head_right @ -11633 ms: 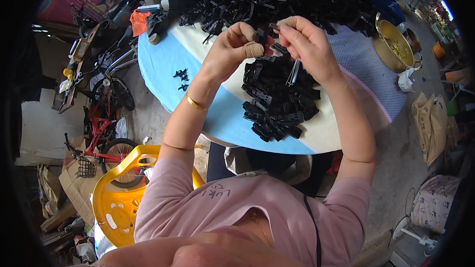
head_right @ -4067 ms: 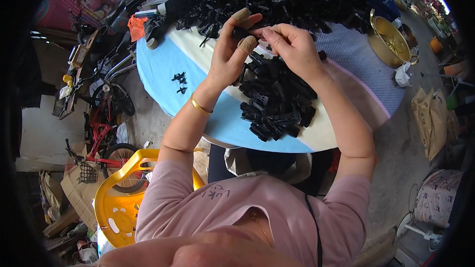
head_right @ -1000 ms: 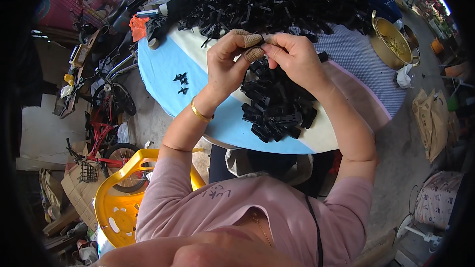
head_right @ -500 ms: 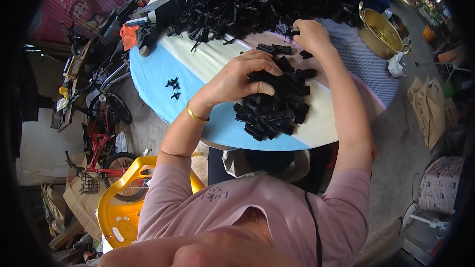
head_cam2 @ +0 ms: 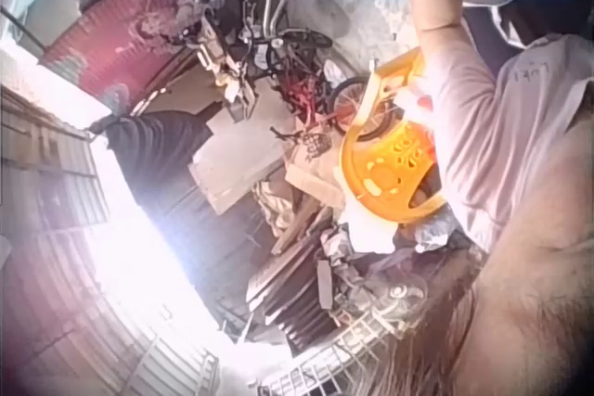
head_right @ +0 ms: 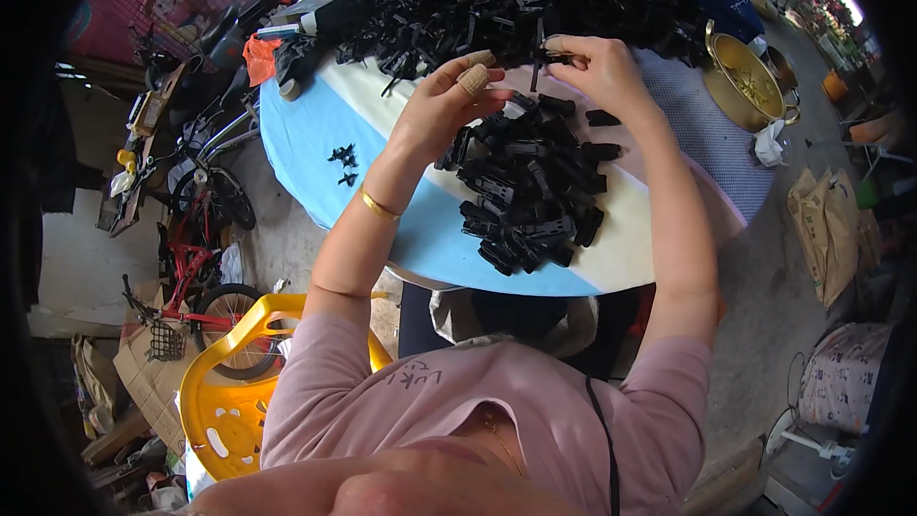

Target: Manually assembling small black plastic components at a workstation.

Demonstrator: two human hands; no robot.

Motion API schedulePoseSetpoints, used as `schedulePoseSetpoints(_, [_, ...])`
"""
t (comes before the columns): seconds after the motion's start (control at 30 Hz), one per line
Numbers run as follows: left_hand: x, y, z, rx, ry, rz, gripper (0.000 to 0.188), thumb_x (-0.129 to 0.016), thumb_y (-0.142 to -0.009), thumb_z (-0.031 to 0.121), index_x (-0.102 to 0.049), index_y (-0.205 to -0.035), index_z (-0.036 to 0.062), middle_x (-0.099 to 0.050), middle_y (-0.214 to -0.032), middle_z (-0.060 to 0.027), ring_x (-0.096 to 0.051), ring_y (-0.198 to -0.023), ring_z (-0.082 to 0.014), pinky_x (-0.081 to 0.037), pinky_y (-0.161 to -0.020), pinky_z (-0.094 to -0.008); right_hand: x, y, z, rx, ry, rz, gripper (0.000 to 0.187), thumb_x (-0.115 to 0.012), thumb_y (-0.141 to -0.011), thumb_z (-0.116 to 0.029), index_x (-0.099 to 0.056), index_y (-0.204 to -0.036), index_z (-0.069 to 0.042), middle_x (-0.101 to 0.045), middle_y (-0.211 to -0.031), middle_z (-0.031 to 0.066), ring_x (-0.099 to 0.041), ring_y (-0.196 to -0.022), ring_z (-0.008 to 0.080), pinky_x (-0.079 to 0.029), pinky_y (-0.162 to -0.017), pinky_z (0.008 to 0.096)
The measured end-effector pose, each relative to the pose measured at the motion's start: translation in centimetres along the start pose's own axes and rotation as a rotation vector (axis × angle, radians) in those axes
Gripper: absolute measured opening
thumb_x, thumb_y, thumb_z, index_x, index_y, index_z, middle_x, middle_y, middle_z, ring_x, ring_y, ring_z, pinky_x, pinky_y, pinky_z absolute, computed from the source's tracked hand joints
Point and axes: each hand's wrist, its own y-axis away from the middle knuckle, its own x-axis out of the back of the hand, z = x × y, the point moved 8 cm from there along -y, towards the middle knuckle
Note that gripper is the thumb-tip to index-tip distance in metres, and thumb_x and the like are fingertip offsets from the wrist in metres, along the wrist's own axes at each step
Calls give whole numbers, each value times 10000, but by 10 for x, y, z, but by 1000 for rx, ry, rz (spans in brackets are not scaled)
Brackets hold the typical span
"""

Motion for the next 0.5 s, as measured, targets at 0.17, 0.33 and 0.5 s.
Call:
schedulePoseSetpoints(0.17, [-5, -4, -12, 126, 248, -192, 454, -519, -873, 269, -401, -1202, -20, -557, -1063, -152, -588, -937, -239, -479, -834, -317, -6, 22, -78, 473, -131, 29, 273, -644, -651, 42, -624, -920, -5, -513, -667, 42, -453, -523, 124, -375, -485, 231])
schedulePoseSetpoints(0.33, [-11, 0, -12, 207, 281, -331, 327, -532, -866, 228, -484, -1096, 0, -578, -1020, -156, -591, -935, -265, -478, -836, -337, -12, 34, -91, 600, 6, 87, 298, -641, -638, 47, -620, -926, -29, -566, -745, 79, -583, -628, 214, -460, -541, 277])
schedulePoseSetpoints(0.5, [-3, -3, -8, 157, 366, -258, 318, -578, -829, 134, -481, -1121, 54, -571, -1042, -174, -595, -924, -283, -490, -815, -340, 7, 23, -70, 418, 14, 197, 363, -663, -656, 17, -593, -1008, -37, -553, -737, 28, -447, -519, 94, -378, -478, 221])
